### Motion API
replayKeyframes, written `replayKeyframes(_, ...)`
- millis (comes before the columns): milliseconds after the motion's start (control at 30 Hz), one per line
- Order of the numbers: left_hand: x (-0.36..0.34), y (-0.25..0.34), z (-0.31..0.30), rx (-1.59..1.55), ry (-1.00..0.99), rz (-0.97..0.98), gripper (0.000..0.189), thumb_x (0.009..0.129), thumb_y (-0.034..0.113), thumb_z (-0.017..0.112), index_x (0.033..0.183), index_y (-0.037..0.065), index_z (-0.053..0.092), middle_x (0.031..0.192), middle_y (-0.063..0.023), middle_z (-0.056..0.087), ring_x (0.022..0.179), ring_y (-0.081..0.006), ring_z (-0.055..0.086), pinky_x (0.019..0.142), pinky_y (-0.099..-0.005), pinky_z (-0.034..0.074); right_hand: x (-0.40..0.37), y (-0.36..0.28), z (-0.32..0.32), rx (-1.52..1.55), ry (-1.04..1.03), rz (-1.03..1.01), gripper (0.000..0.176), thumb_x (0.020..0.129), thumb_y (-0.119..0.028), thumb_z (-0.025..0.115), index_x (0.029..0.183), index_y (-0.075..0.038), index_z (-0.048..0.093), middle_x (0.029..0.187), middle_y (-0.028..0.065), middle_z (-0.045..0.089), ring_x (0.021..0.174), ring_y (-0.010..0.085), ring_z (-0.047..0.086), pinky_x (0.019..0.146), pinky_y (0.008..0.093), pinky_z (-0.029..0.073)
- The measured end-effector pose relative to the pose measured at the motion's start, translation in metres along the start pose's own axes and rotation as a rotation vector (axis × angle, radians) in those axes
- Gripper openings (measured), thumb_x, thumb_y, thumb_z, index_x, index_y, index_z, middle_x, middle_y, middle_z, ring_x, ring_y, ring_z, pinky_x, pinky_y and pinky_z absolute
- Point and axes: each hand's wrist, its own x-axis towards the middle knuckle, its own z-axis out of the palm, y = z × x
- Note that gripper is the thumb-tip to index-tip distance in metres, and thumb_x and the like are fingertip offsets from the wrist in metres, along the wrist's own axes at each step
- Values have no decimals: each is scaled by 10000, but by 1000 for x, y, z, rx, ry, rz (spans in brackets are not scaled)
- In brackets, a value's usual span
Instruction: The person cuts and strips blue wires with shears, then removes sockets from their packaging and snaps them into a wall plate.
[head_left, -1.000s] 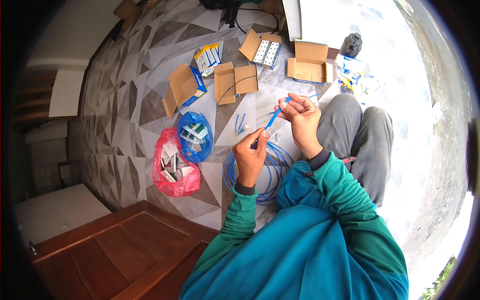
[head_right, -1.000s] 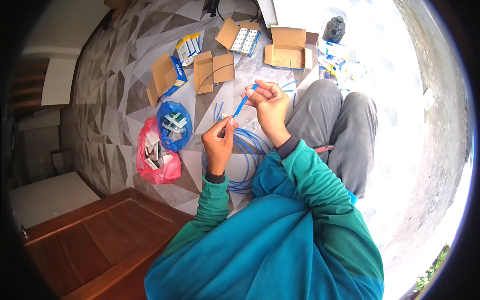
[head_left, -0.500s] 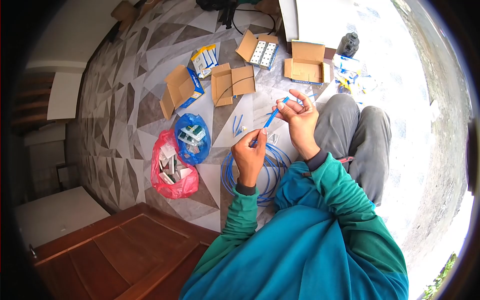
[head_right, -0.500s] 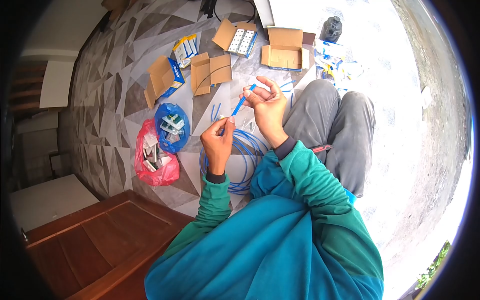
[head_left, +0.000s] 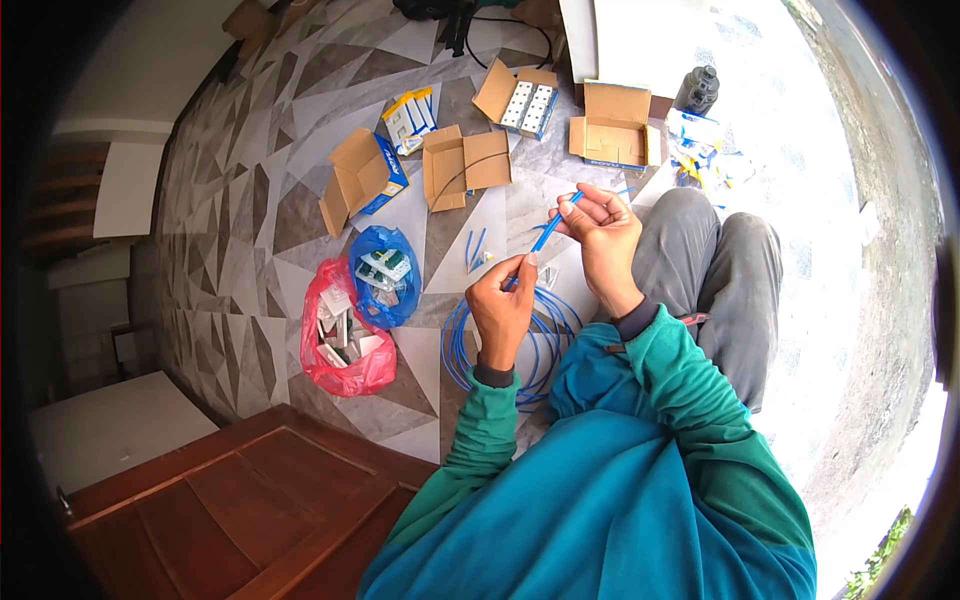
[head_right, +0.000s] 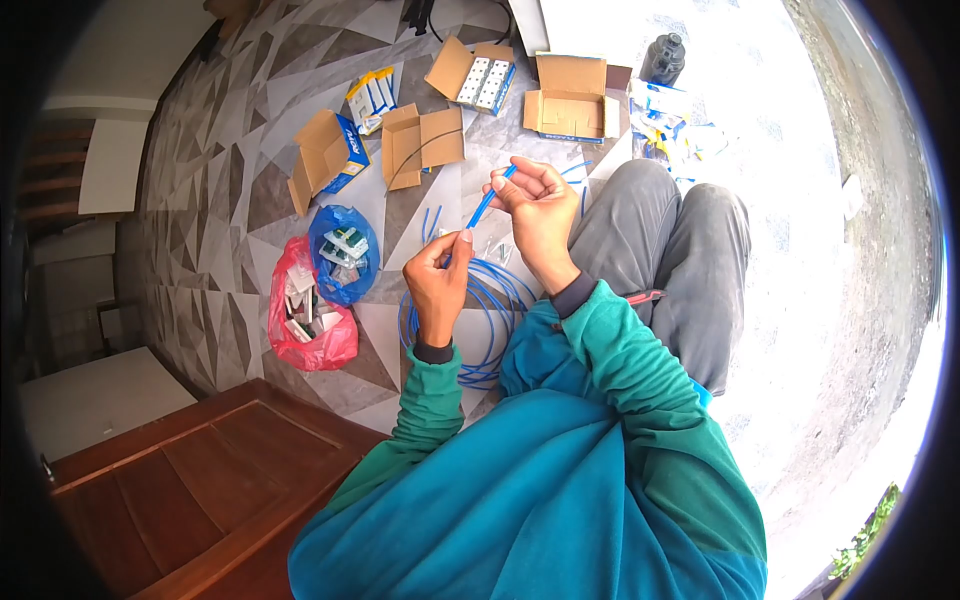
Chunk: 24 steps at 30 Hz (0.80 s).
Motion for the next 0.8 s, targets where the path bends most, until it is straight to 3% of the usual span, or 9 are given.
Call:
replayKeyframes(33,1,2,0,-2,-8,-3,188,872,121,662,897,-65,680,685,-85,664,619,-95,611,561,-229,453,2,1,-2,0,1,-1,409,820,21,678,1186,73,502,975,169,667,795,224,684,681,282,570)
replayKeyframes(167,5,-5,0,38,3,-3,164,839,117,679,863,-44,695,684,-116,678,590,-113,609,555,-256,467,4,-4,-32,-719,-6,-183,662,876,-362,645,1329,48,391,1181,248,559,1025,308,593,856,387,478)
replayKeyframes(200,5,-10,0,33,-2,-11,164,839,117,679,863,-44,695,684,-116,678,590,-113,609,555,-256,467,-8,-32,-41,-1023,-150,-231,657,872,-430,606,1285,50,434,1195,254,531,1088,380,542,904,446,442)
replayKeyframes(267,5,-19,0,-2,-1,14,159,831,112,685,852,-45,694,693,-116,685,592,-113,612,564,-254,471,-32,-60,-76,-1564,-389,-479,646,777,-431,687,1201,24,513,1169,218,523,1040,382,522,891,448,422)
replayKeyframes(333,4,-19,-1,-25,-13,-8,159,829,111,687,851,-47,693,691,-114,684,593,-113,613,565,-253,472,-64,-80,-102,-1890,-499,-437,831,663,-531,728,1231,29,495,1212,202,481,1139,363,438,960,470,359)
replayKeyframes(467,7,-19,-2,-62,-37,-31,169,834,111,686,857,-56,689,680,-95,674,595,-97,599,561,-241,466,-109,-89,-122,-2051,-666,-337,963,599,-582,745,1279,36,458,1254,219,443,1186,358,415,1024,465,311)
replayKeyframes(533,8,-18,-4,-53,-36,-31,178,841,115,683,864,-61,686,663,-77,659,594,-83,579,553,-233,456,-113,-87,-123,-2079,-714,-105,1056,539,-574,783,1327,25,416,1304,236,399,1227,358,391,1072,482,253)
replayKeyframes(633,9,-15,-9,-47,-73,-60,204,872,112,670,888,-91,663,695,-45,639,621,-68,574,561,-202,441,-116,-92,-123,-2071,-637,-114,1040,536,-520,810,1334,11,405,1306,247,385,1225,371,386,1070,490,251)
replayKeyframes(800,6,-17,-6,-96,-56,-50,189,857,120,676,877,-68,677,678,-66,650,613,-85,587,566,-225,455,-110,-101,-130,-1938,-637,-120,900,481,-371,815,1236,-3,489,1134,199,441,1078,339,433,966,452,305)
